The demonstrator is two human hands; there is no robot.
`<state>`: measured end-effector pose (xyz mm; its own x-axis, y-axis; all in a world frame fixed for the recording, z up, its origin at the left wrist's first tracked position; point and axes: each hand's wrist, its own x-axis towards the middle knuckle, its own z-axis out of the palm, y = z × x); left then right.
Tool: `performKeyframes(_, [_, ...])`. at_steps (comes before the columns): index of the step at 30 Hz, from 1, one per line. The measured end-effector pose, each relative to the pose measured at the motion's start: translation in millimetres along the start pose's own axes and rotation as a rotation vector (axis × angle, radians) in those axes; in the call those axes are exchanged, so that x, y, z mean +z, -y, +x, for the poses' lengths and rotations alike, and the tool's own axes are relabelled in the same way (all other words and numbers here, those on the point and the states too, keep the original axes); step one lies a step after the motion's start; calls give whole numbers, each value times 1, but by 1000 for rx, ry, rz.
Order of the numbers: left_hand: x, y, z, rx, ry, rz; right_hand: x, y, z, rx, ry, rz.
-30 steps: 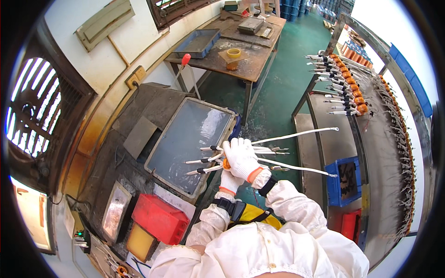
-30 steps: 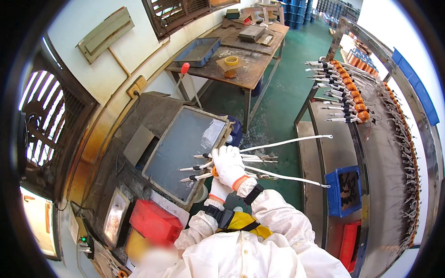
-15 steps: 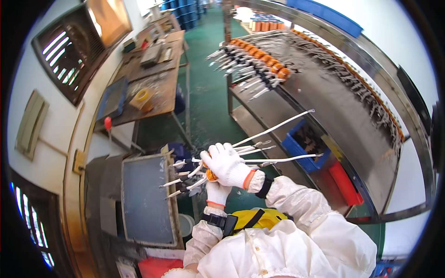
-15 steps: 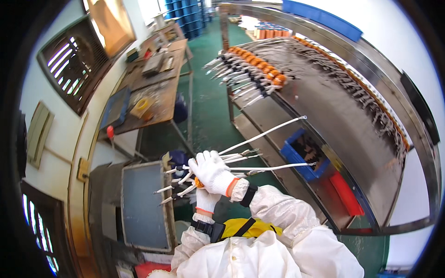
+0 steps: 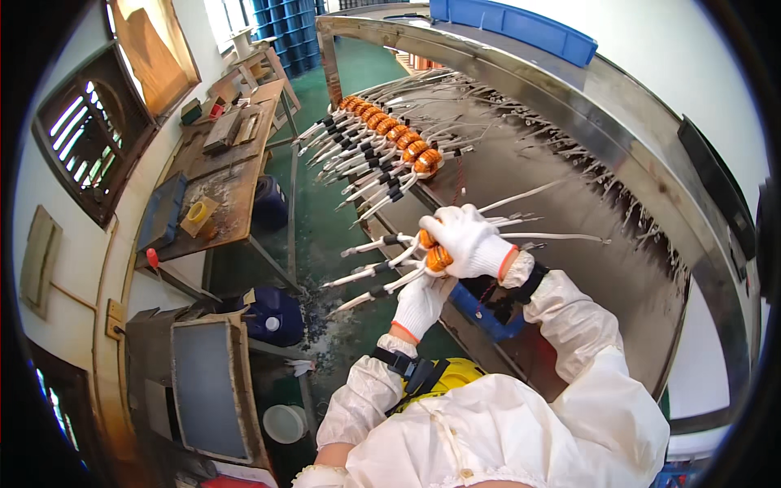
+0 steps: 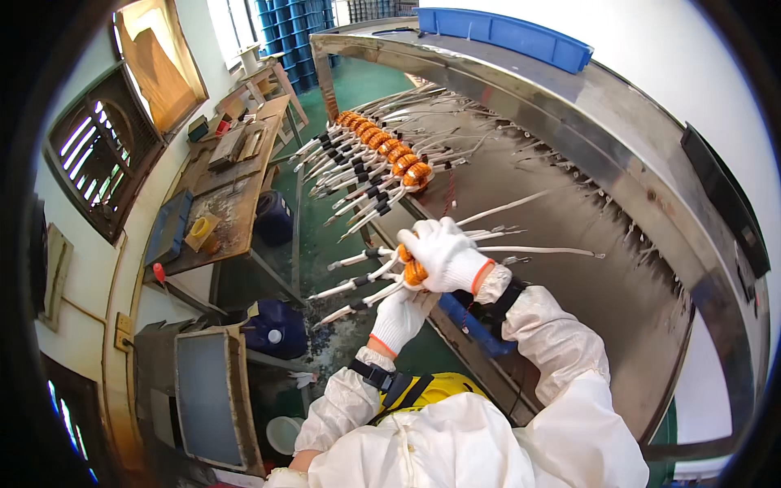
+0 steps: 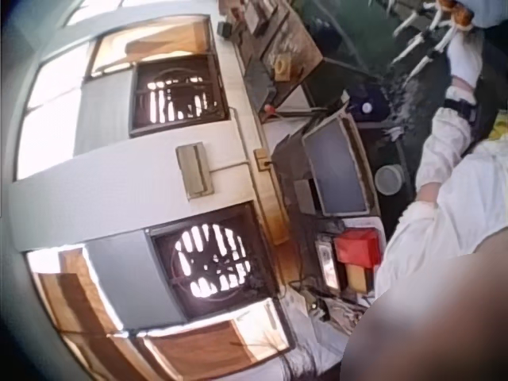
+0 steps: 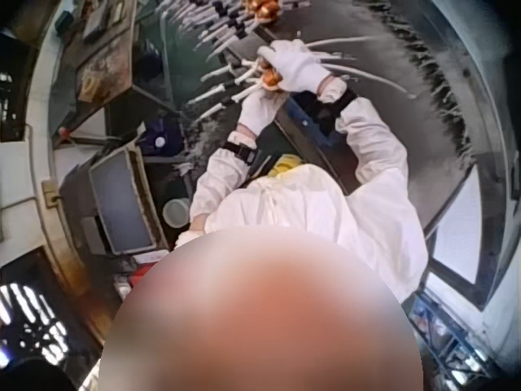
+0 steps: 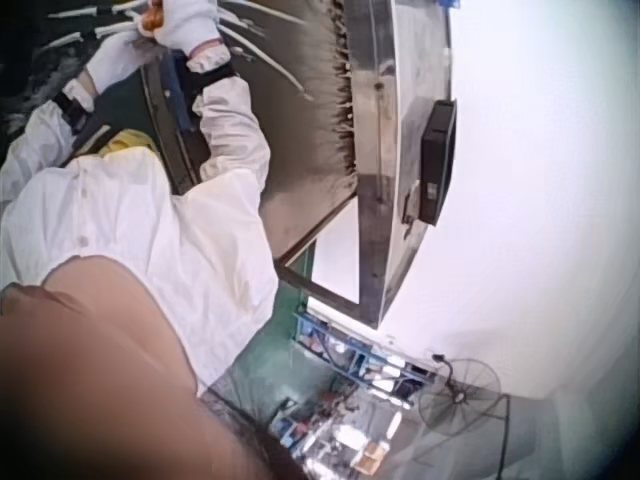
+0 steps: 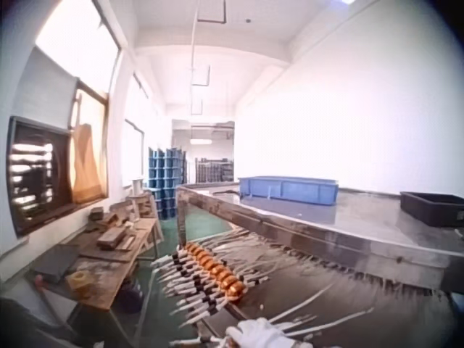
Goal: Tinning the exposed ends of coiled copper components by dipping them into a molten solder bath.
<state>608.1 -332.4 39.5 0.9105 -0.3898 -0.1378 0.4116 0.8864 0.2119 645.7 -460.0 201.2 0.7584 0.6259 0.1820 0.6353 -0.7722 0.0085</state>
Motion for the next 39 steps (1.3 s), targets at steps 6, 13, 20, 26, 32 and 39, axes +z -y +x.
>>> performKeyframes(6, [-5,13,-19,-145,-59,85,0,-102,-13,36,7,-154])
performKeyframes(13, [-49,-12,-71,152,-280,-48,41,-164,-2,-84,67,26])
performKeyframes(20, [-63,-7,-106,374,-342,-182,68,-188,60,-219,-45,150])
performKeyframes(26, [-59,-6,-130,511,-466,-174,96,-192,75,-163,-233,53])
performKeyframes(32, [-82,-4,-172,662,-531,-208,115,-195,60,-103,-303,81])
performKeyframes(39, [-93,3,-225,799,-713,-252,99,-189,43,-51,-236,9])
